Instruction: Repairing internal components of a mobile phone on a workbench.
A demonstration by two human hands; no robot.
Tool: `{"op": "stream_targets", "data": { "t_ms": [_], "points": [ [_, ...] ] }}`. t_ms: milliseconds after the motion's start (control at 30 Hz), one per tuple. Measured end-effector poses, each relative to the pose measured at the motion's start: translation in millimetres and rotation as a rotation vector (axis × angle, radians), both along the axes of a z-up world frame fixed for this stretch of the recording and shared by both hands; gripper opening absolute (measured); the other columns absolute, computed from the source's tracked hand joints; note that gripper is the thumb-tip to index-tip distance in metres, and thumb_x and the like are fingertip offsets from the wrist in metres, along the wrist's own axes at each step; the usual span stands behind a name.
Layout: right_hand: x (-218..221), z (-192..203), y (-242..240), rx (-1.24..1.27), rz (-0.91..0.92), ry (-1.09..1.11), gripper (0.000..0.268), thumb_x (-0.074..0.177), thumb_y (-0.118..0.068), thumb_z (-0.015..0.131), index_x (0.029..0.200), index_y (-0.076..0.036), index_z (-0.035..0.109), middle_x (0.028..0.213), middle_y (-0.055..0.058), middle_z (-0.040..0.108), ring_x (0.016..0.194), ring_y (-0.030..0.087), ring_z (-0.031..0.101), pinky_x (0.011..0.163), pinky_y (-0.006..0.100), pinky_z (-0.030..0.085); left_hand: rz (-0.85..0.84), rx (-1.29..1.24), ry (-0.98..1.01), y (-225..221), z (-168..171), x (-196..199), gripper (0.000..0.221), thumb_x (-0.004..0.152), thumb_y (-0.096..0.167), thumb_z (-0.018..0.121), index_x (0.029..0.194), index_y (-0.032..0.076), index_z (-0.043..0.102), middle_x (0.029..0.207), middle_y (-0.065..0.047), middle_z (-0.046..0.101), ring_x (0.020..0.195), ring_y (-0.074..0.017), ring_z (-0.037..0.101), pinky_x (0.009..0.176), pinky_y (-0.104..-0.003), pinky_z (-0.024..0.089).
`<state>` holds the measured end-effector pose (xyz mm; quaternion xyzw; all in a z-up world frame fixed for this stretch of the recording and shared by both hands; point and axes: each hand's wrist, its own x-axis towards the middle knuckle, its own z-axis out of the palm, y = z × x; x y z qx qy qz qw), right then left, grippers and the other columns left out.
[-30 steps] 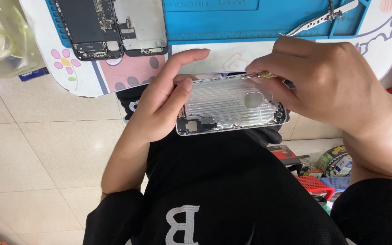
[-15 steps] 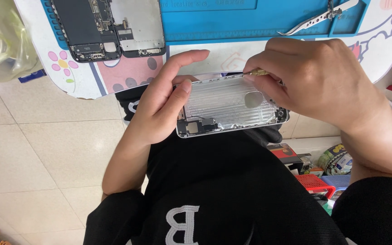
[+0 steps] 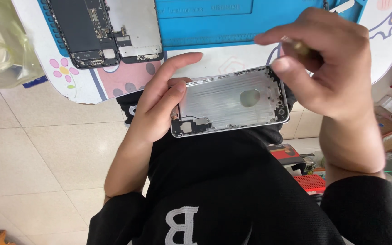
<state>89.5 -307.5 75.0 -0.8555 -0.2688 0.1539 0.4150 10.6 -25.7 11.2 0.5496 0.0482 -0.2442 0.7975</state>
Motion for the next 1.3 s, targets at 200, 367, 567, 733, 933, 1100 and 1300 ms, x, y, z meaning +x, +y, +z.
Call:
{"op": "stream_targets", "data": {
  "t_ms": [200,367,567,733,933,1100,1300],
  "points": [
    [-21,-34,11,0.522,-0.356,0.365,0.115,0.07,-0.09,0.065,0.137,0.003,0.058,0.124,0.006,0.06,0.068,0.001,0.049,0.064,0.013,0.039,0.035,-0.062,0.083,-7,-1,10,0.049,0.103,0.007,0.045,0.151,-0.002,0.047,0.087,0.005,0.056,0.073,-0.0033,0.042,0.068,-0.022,0.032],
    [-35,-83,-4,0.807,-0.332,0.505,0.139,0.057,-0.086,0.08,0.152,0.009,0.041,0.144,0.022,0.061,0.104,0.015,0.065,0.094,0.026,0.055,0.05,-0.05,0.081,-12,-10,13,0.047,0.107,0.007,0.045,0.153,-0.002,0.047,0.094,0.002,0.06,0.077,-0.0027,0.045,0.074,-0.021,0.035],
    [-35,-91,-13,0.926,-0.314,0.565,0.133,0.063,-0.063,0.095,0.157,0.011,0.036,0.142,0.026,0.061,0.131,0.026,0.064,0.114,0.037,0.055,0.06,-0.025,0.056,-23,-12,20,0.045,0.108,0.007,0.045,0.153,-0.001,0.049,0.085,0.003,0.057,0.076,-0.0035,0.047,0.073,-0.021,0.035],
    [-37,-92,-15,0.922,-0.319,0.562,0.116,0.072,-0.047,0.095,0.154,0.013,0.039,0.14,0.028,0.062,0.133,0.027,0.065,0.115,0.038,0.054,0.023,0.068,-0.01,-20,-5,21,0.036,0.112,0.011,0.045,0.143,0.001,0.059,0.075,0.006,0.051,0.07,-0.0043,0.044,0.066,-0.022,0.032],
    [-33,-86,-16,0.875,-0.302,0.624,0.11,0.071,-0.051,0.089,0.148,0.015,0.048,0.132,0.029,0.067,0.119,0.027,0.071,0.109,0.036,0.057,-0.154,0.3,-0.187,-20,21,35,0.022,0.11,0.012,0.056,0.126,0.002,0.068,0.085,-0.001,0.069,0.067,-0.0057,0.056,0.064,-0.024,0.045],
    [-32,-85,-16,0.828,-0.249,0.664,0.108,0.07,-0.052,0.09,0.145,0.015,0.051,0.132,0.029,0.067,0.118,0.027,0.071,0.109,0.036,0.057,-0.23,0.559,-0.364,-41,34,50,0.02,0.101,0.016,0.068,0.118,0.007,0.071,0.078,-0.005,0.074,0.062,-0.0137,0.074,0.057,-0.027,0.055],
    [-32,-86,-18,0.828,-0.252,0.667,0.107,0.07,-0.052,0.091,0.146,0.014,0.053,0.133,0.027,0.067,0.119,0.027,0.072,0.112,0.038,0.056,-0.198,0.605,-0.45,-56,21,51,0.018,0.097,0.018,0.072,0.112,0.007,0.075,0.071,-0.007,0.072,0.058,-0.0146,0.073,0.054,-0.027,0.053]
  ]
}}
